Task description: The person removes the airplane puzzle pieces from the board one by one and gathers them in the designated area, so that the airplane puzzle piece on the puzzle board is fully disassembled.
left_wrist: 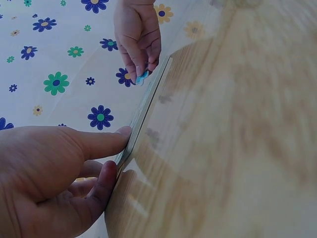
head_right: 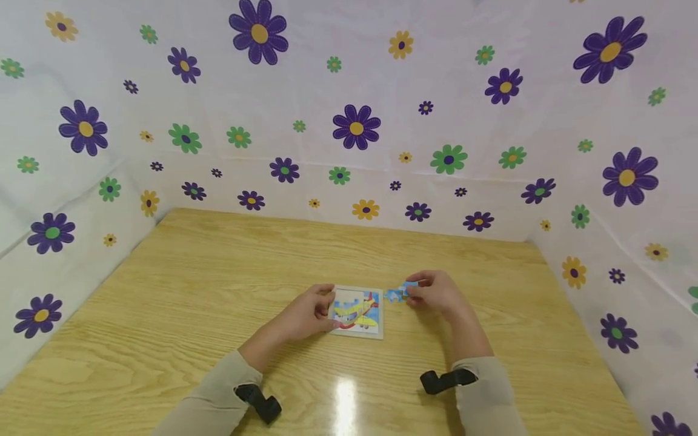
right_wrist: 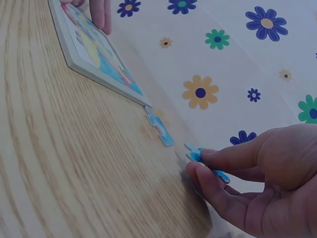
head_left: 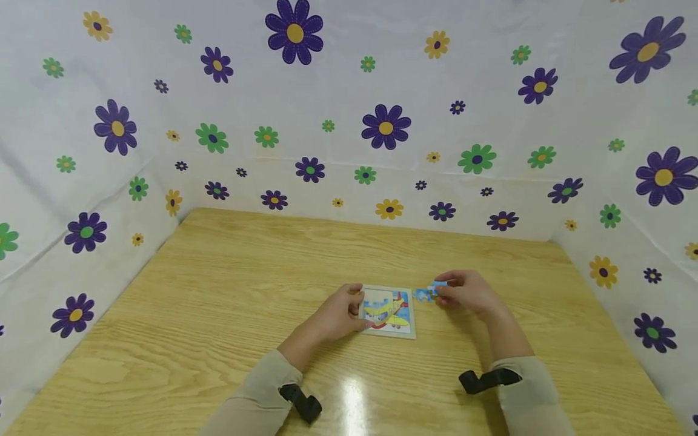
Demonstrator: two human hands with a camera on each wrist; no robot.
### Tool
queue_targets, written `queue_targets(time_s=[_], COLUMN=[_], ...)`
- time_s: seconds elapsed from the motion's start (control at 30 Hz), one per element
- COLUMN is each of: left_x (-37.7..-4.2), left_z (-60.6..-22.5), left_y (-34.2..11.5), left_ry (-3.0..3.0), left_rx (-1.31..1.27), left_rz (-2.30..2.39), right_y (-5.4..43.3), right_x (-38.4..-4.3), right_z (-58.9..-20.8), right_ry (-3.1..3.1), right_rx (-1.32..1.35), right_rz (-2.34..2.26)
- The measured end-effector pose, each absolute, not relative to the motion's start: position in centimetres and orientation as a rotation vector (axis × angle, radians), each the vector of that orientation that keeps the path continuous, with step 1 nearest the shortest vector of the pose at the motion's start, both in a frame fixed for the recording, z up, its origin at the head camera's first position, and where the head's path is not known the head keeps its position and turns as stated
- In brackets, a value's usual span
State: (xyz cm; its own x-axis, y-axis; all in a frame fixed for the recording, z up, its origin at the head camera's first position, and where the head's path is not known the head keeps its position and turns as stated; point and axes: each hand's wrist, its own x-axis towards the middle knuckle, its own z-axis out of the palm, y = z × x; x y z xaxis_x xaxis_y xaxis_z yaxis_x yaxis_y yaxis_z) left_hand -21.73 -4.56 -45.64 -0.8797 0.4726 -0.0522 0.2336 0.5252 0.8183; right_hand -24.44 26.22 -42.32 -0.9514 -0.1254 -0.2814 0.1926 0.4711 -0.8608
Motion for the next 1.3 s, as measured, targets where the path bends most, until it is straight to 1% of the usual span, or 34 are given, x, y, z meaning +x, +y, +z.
queue_targets(time_s=[0.27, 0.43, 0.67, 1.07, 1.3], left_x=[-21.7, -21.6, -21.8, -22.0, -21.8], left_z=[-45.5, -45.4, -45.6, -45.5, -45.3], left_y=[-4.6, -4.6, -4.7, -4.7, -4.5], left_ry=[2.499, 2.476, 2.469, 2.466, 2.45], left_rx=[0.566, 0.544, 0.586, 0.608, 0.59], left_rz=[1.267, 1.285, 1.293, 1.296, 1.304], right_y=[27.2, 27.0, 26.6, 26.9, 25.2], right_x=[-24.2, -24.1, -24.0, -24.4, -24.6], right_z=[-42.2, -42.6, -43.0, -42.8, -43.0], right_ry=[2.437, 2.543, 2.632, 2.554, 2.461], right_rx=[0.148, 0.136, 0.143, 0.15, 0.074], right_rz=[-1.409, -1.351, -1.291, -1.378, -1.477])
